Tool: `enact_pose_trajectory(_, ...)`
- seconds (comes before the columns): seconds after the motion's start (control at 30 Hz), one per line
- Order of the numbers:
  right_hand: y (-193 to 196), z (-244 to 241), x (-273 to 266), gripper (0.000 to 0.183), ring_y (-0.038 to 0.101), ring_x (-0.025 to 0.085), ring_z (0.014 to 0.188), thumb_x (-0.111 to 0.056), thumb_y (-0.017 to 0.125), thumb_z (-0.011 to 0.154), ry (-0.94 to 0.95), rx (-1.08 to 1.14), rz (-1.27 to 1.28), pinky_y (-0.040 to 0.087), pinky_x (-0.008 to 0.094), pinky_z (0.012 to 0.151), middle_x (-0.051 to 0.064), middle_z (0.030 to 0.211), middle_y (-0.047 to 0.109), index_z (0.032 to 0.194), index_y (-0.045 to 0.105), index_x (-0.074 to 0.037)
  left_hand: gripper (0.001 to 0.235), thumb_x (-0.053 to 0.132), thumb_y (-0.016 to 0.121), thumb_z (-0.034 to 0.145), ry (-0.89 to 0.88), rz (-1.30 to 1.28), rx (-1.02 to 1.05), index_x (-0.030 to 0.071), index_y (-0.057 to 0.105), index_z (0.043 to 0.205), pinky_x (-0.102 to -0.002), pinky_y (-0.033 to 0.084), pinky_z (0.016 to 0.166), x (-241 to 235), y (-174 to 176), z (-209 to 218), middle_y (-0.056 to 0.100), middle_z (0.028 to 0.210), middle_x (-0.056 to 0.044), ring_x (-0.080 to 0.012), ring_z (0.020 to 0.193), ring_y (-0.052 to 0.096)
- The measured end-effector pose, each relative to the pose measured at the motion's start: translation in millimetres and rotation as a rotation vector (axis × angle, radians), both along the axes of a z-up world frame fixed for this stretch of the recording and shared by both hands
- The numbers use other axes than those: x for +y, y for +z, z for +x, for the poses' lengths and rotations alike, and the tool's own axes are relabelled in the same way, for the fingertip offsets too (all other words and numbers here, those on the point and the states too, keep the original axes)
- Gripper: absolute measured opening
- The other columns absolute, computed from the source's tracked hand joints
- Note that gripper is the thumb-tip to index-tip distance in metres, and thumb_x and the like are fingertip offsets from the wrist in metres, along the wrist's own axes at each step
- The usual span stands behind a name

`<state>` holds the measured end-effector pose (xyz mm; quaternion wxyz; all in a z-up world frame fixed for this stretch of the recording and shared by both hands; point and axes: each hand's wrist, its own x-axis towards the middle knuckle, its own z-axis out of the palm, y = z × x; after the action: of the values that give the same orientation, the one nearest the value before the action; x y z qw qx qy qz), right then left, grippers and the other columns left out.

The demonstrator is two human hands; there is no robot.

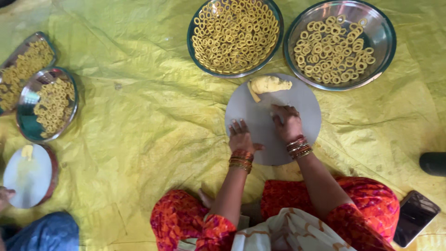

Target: The person sits on a yellow tarp and repeatedly rolls small pieces of dough into thin ropes on a round board, then joins the ends to form rings. The finished rings are placed into nearby metal bowls.

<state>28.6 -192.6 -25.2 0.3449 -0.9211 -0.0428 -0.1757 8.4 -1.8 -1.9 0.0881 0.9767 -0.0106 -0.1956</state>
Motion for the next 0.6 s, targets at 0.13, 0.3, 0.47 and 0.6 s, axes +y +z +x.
enact_pose_trajectory(0.13,10.7,-2.9,13.6,0.037,0.063,0.035,0.111,-0.017,0.071,0.087,-0.034,0.001,-0.109,0.048,0.049,0.101,0.011,0.116,0.074,0.124,0.073,-0.014,0.152,0.069,0.092,0.057,-0.054,0.089,0.073,-0.011,0.012,0.158,-0.051,0.015,0.128,-9.0,-6.8,7.6,0.019,0.163,-0.035,-0.0426,0.156,0.015)
enact_pose_trajectory(0.3,4.1,18.9,32.1,0.044,0.061,0.032,0.11,-0.023,0.076,0.087,-0.06,-0.049,-0.187,0.049,0.047,0.098,0.009,0.119,0.07,0.13,0.072,-0.014,0.153,0.064,0.094,0.056,0.088,0.047,0.091,-0.001,0.005,0.162,-0.049,0.02,0.123,-17.3,-18.7,3.9,0.007,0.168,-0.028,-0.0467,0.154,0.013)
enact_pose_trajectory(0.47,0.0,58.3,62.0,0.036,0.06,0.03,0.114,-0.033,0.08,0.08,-0.207,0.136,-0.303,0.048,0.046,0.098,0.007,0.113,0.069,0.113,0.077,-0.019,0.152,0.063,0.094,0.057,0.119,0.027,0.09,0.002,0.003,0.163,-0.049,0.018,0.126,-19.2,-28.0,3.8,0.004,0.17,-0.026,-0.0446,0.156,0.011)
enact_pose_trajectory(0.6,5.1,66.5,64.5,0.033,0.061,0.028,0.114,-0.034,0.077,0.082,-0.179,0.118,-0.329,0.047,0.045,0.1,0.008,0.116,0.07,0.112,0.078,-0.02,0.152,0.061,0.095,0.059,0.135,0.0,0.116,0.004,0.0,0.163,-0.05,0.017,0.124,-18.7,-37.7,12.9,-0.001,0.17,-0.025,-0.0443,0.156,0.008)
